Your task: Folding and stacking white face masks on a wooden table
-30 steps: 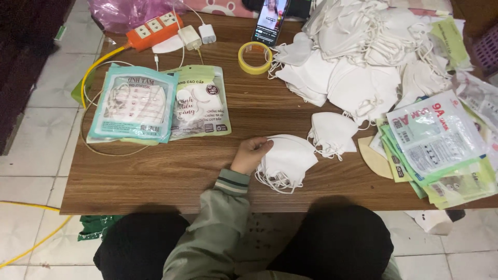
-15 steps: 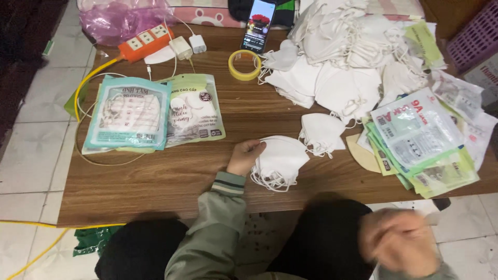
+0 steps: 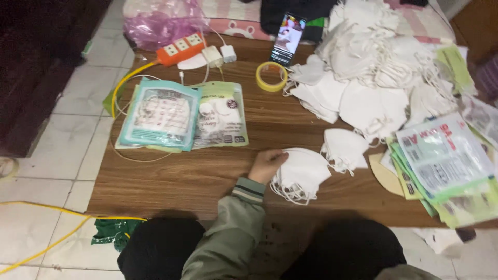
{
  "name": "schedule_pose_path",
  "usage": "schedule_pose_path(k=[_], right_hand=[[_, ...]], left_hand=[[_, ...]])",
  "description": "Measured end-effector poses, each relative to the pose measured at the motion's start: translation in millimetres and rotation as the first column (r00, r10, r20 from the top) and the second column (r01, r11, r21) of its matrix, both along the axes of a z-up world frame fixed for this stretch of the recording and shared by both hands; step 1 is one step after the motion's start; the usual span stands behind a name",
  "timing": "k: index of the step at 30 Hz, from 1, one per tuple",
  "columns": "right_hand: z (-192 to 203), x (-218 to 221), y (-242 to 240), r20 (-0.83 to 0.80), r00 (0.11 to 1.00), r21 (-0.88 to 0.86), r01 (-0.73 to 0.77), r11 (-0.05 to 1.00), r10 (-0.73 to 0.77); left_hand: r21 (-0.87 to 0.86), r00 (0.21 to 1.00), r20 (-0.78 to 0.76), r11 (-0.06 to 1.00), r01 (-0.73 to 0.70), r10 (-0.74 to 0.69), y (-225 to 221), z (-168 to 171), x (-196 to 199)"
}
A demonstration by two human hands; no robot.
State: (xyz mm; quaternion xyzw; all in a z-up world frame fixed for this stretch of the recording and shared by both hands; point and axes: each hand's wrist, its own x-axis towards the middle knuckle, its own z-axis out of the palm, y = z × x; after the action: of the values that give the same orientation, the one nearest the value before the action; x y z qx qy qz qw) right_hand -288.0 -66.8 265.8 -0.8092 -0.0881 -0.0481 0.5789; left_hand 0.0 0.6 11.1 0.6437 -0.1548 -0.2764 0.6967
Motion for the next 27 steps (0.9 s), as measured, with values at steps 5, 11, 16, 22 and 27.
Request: schedule_pose_path(k=[5,11,16,22,27], right_hand=[[-11.6,50.7,-48.3,0.023,0.979,-0.382,0.194,0.903,-0.201],[-127.6,187.4,-197.8,0.073,0.873,-0.605,0.424,0.675,-0.483],[-207.9,212.2,-252.5,-0.223,0.723,-0.943,0.012,0.334,-0.654],[-196.1,213.2,-245.3,-0.256,0.634,-0.936,0.027,0.351,-0.730],[-220.6,225.4,-271.7,-0.165,0.687,-0.970,0.018,0.243,-0.707]], left_hand=[[-0.007,1.000,0.008,1.000,0.009,-0.009,3.4,-3.4,0.8],[-0.106,0.999,0.037,0.994,0.020,-0.016,-2.4,-22.4,2.1],[-0.127,0.997,0.075,0.991,0.041,-0.032,-2.4,-12.0,-0.6],[-0.151,0.996,0.074,0.987,0.059,-0.048,-4.5,6.6,-3.6],[-0.062,0.974,0.223,0.996,0.062,-0.047,-8.0,-7.6,-3.0]])
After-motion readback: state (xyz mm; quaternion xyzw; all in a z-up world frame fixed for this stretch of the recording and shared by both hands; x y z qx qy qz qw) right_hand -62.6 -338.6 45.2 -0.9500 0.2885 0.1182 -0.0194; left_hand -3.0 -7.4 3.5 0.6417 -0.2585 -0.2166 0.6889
